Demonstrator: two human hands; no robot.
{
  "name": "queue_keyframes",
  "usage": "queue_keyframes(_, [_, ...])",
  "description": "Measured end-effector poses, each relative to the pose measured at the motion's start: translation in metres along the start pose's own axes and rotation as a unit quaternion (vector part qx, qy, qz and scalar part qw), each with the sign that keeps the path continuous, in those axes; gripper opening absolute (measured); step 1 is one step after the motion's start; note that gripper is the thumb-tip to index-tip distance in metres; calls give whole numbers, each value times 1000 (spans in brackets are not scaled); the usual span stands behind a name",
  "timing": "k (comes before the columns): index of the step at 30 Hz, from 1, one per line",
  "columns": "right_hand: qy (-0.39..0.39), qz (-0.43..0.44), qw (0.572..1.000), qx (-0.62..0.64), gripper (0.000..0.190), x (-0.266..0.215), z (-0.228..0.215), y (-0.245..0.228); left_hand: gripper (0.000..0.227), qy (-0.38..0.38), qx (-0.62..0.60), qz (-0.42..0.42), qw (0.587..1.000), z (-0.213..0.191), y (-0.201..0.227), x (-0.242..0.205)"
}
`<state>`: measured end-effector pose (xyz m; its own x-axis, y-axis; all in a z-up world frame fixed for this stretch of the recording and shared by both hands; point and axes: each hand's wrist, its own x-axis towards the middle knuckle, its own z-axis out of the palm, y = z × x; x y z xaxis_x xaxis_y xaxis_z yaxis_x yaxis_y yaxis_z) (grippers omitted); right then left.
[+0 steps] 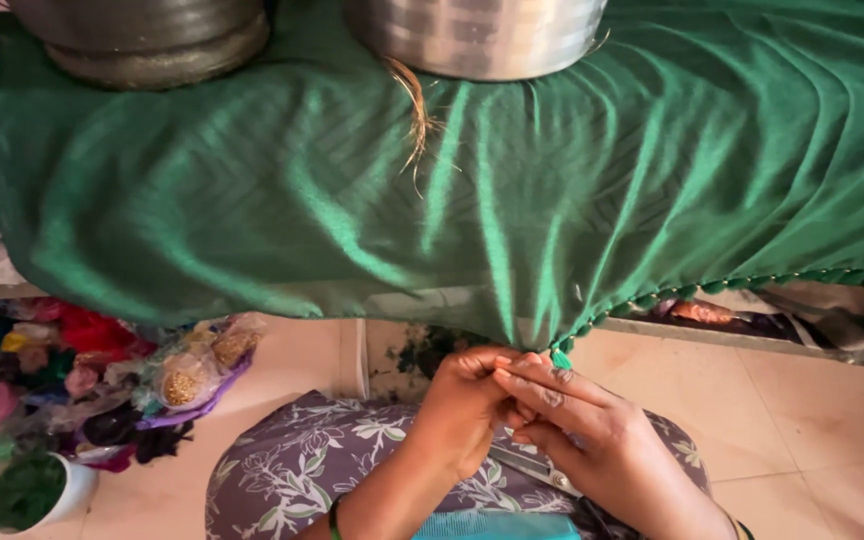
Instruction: Adding green decorative tassels to the edge of a green fabric piece using thread and scissors.
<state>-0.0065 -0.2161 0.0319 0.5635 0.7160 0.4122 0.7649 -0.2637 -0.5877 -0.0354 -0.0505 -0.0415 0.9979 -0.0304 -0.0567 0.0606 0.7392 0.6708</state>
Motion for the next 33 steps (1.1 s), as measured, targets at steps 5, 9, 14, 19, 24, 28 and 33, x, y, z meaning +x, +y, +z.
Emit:
queue_keyframes(5, [13,-11,999,39,54,-8,-1,8,14,37,-5,-24,999,-4,-6,6])
queue_keyframes(9, [37,66,986,146,51,-15,3,11,16,72,-3,-24,997,7,6,3])
queue_keyframes(14, [48,137,958,248,50,-22,14,18,20,86,-10,-23,996,15,14,-1])
queue_keyframes(19, [-1,291,904,314,53,-34,24,32,21,78,-27,-18,996,4,3,2])
queue_keyframes(24, [54,245,907,340,26,-37,25,40,19,95,-15,14,995,7,10,2])
queue_keyframes(28, [64,191,962,186,17,-26,10,26,19,96,-4,11,995,9,17,0])
queue_keyframes(33, [45,152,987,37,17,-23,-4,23,20,95,-2,14,995,5,18,-1])
